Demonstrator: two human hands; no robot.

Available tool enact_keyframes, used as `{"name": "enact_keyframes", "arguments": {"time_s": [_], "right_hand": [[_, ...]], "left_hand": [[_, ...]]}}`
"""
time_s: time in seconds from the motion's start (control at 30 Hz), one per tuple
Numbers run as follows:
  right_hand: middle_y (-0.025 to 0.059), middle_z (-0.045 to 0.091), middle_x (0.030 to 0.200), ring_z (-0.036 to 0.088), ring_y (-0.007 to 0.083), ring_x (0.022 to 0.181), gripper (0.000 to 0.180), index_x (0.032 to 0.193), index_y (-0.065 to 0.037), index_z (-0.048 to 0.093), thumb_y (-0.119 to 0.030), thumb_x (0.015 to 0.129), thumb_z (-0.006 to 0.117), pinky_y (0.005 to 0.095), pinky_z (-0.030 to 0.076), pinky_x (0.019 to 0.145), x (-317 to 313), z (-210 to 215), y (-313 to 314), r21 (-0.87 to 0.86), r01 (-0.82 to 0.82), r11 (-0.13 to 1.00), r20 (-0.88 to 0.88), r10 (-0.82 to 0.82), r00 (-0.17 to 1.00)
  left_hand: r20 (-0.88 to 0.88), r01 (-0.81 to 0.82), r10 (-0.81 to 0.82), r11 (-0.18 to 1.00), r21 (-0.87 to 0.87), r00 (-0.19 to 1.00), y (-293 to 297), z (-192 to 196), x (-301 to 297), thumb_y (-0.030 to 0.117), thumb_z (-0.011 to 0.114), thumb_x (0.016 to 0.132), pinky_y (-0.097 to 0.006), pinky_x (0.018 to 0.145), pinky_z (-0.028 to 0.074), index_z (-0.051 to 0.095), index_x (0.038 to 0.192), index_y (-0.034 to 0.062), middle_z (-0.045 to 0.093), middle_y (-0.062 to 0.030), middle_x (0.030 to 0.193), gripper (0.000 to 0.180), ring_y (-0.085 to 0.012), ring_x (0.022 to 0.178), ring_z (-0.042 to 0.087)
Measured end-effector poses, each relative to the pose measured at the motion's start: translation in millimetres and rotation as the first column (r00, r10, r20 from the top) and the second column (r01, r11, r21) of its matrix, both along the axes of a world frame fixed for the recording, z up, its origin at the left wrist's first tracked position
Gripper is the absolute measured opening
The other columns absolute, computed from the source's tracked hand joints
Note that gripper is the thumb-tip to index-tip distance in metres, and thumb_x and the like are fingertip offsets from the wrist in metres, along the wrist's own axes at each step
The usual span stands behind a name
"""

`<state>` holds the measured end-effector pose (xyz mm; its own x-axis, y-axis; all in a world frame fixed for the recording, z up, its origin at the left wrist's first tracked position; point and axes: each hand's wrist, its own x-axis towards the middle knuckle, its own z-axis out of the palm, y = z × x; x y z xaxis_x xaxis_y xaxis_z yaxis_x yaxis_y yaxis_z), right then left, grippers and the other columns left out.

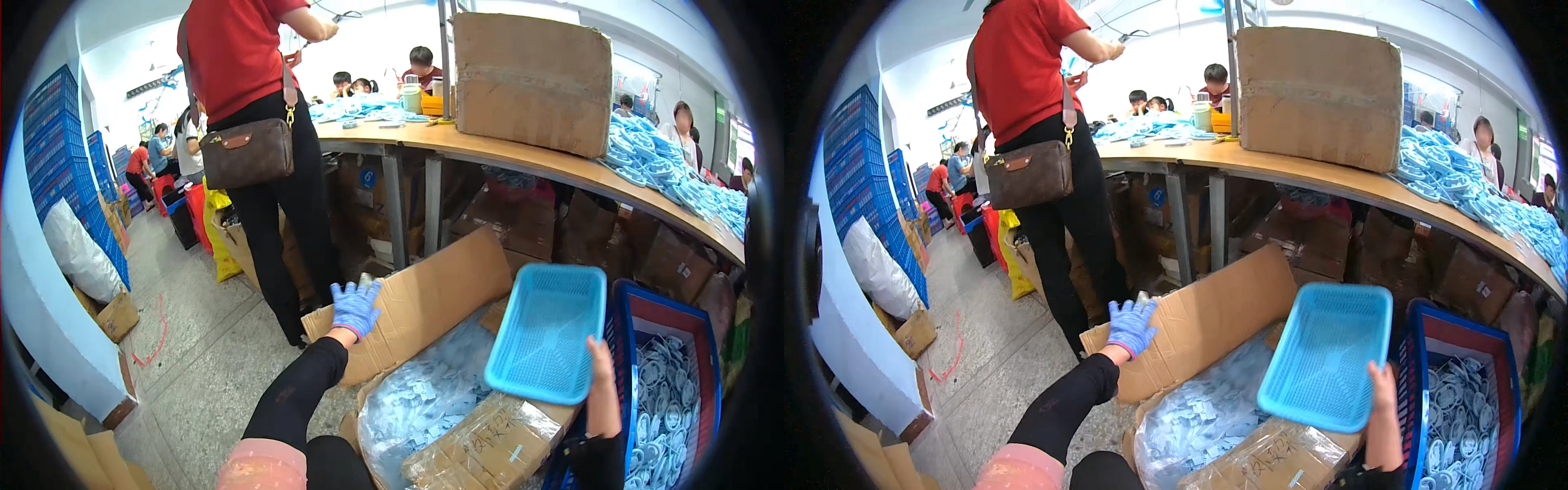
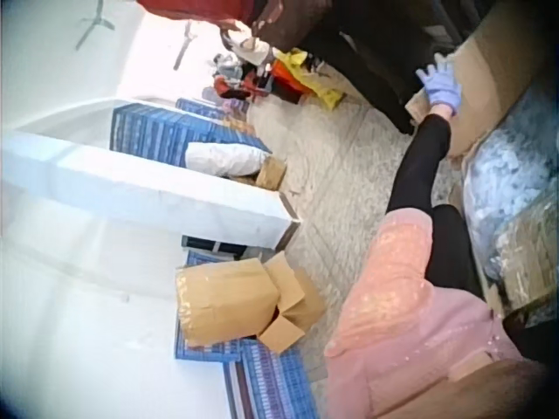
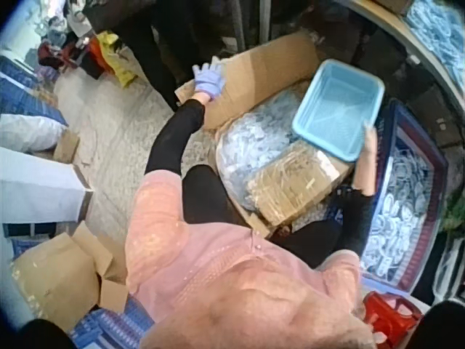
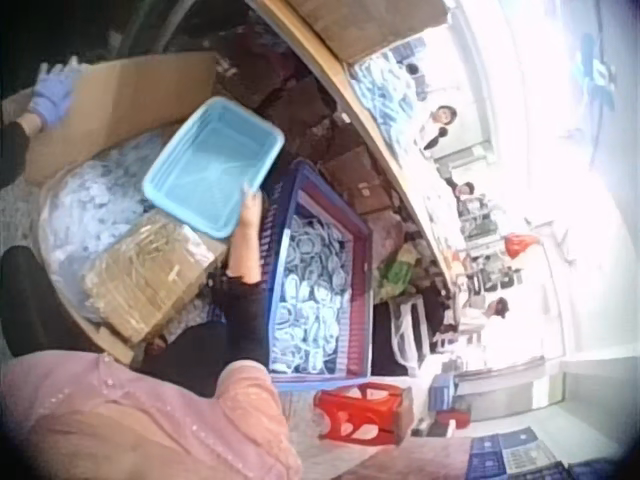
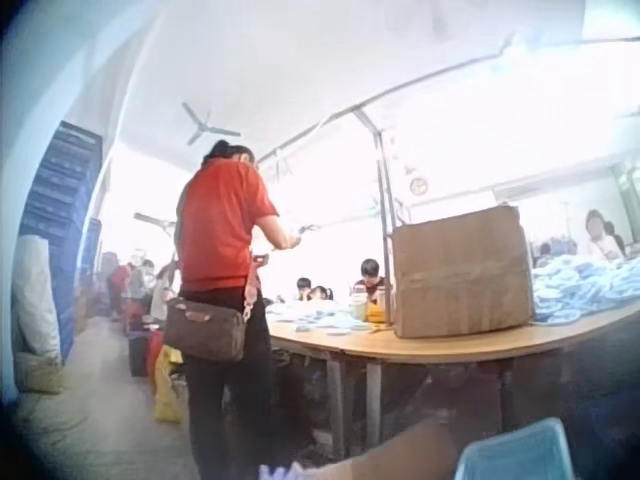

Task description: The person picks up a blue basket, fills it with blue plastic pieces from a cardboard box, and returns to a table. There, they attach the blue plastic pieces to the center of blue plastic frames by hand and place the assembled items on the table.

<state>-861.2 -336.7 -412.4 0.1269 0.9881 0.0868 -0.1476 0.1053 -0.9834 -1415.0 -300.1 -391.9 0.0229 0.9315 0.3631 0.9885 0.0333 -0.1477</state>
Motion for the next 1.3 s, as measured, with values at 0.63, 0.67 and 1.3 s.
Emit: {"name": "enact_keyframes", "arguments": {"time_s": [0.63,0.67,1.3], "right_hand": [[0.0153,0.052,0.124,0.054,0.0291,0.111,0.053,0.135,-0.002,0.038,-0.014,0.086,0.054,0.0427,0.046,0.093,-188.5,61.8,41.3,0.181,-0.333,0.925,-0.502,0.378,0.778],[0.0148,0.053,0.122,0.054,0.0272,0.110,0.054,0.135,-0.001,0.039,-0.017,0.086,0.057,0.0415,0.046,0.092,-232.8,107.5,45.1,0.221,-0.378,0.899,-0.432,0.437,0.789],[0.0131,0.060,0.109,0.059,0.0223,0.096,0.055,0.123,0.004,0.049,-0.032,0.085,0.067,0.0380,0.048,0.086,-107.2,148.7,67.4,0.141,-0.154,0.978,0.205,0.124,0.971]], "left_hand": [[0.396,0.569,-0.470,0.802,-0.181,0.789,-99.4,-135.3,112.3,0.045,0.060,0.082,-0.045,0.090,0.043,0.058,0.121,0.0092,0.062,-0.0136,0.113,0.053,-0.0321,0.104,0.057],[0.390,0.525,-0.413,0.816,-0.243,0.823,-109.6,-168.0,124.0,0.045,0.057,0.083,-0.046,0.090,0.042,0.056,0.122,0.0096,0.060,-0.0140,0.117,0.052,-0.0331,0.105,0.057],[0.710,0.925,0.700,0.316,-0.210,-0.078,-110.5,-172.1,175.4,0.043,0.050,0.095,-0.033,0.086,0.049,0.060,0.120,0.0053,0.065,-0.0072,0.111,0.046,-0.0154,0.097,0.062]]}}
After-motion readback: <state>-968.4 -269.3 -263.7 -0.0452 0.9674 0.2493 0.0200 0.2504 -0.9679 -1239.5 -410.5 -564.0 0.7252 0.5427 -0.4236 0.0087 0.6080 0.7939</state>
